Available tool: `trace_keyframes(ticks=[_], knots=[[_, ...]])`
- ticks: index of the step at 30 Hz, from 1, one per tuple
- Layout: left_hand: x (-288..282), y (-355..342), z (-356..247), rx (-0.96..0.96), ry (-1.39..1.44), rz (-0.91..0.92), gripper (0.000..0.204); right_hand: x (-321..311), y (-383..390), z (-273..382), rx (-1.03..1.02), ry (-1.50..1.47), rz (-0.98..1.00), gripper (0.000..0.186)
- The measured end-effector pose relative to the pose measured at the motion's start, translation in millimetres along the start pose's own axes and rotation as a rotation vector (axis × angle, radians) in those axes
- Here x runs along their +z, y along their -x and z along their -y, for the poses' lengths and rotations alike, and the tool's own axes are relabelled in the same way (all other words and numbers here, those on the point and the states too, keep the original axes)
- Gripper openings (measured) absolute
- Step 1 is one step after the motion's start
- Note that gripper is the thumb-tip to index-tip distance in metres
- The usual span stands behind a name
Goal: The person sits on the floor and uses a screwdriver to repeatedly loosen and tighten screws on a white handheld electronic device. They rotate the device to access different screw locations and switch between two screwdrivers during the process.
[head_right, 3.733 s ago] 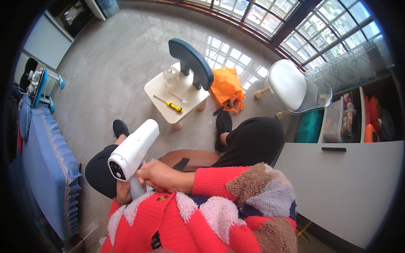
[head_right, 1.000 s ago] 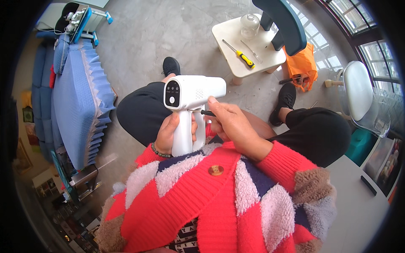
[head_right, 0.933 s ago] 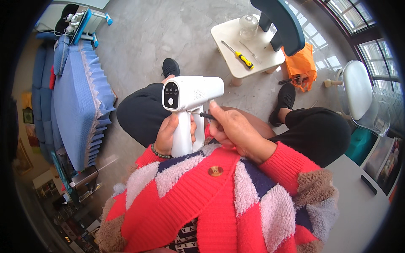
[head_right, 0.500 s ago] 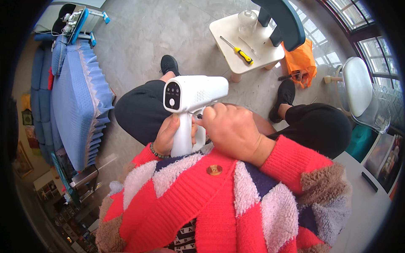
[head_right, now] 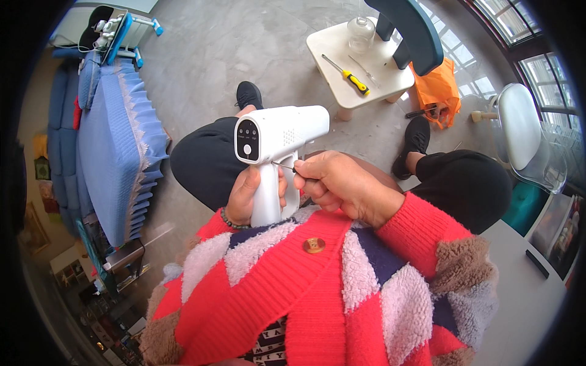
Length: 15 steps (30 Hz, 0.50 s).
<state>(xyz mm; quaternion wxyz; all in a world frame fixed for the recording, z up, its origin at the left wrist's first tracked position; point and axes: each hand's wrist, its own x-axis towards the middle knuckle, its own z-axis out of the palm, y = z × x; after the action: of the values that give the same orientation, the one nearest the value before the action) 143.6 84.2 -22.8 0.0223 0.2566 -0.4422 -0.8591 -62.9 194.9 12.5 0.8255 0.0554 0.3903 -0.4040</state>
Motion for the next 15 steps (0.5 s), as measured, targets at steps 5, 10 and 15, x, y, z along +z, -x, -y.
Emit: trace_keyframes(ticks=[5, 10, 15], knots=[[1, -2, -2, -0.029, -0.026, 0.039, 0.059, 2, -8, -15, -0.807, 1.27, -0.361, 0.022], [0, -4, -1, -0.081, 0.013, 0.015, 0.058, -8, -9, -18, -1.293, 2.166, -0.588, 0.012], [-1, -6, -1, -0.043, 0.075, -0.023, 0.056, -3, -21, -10, -0.759, 0.969, -0.282, 0.02]])
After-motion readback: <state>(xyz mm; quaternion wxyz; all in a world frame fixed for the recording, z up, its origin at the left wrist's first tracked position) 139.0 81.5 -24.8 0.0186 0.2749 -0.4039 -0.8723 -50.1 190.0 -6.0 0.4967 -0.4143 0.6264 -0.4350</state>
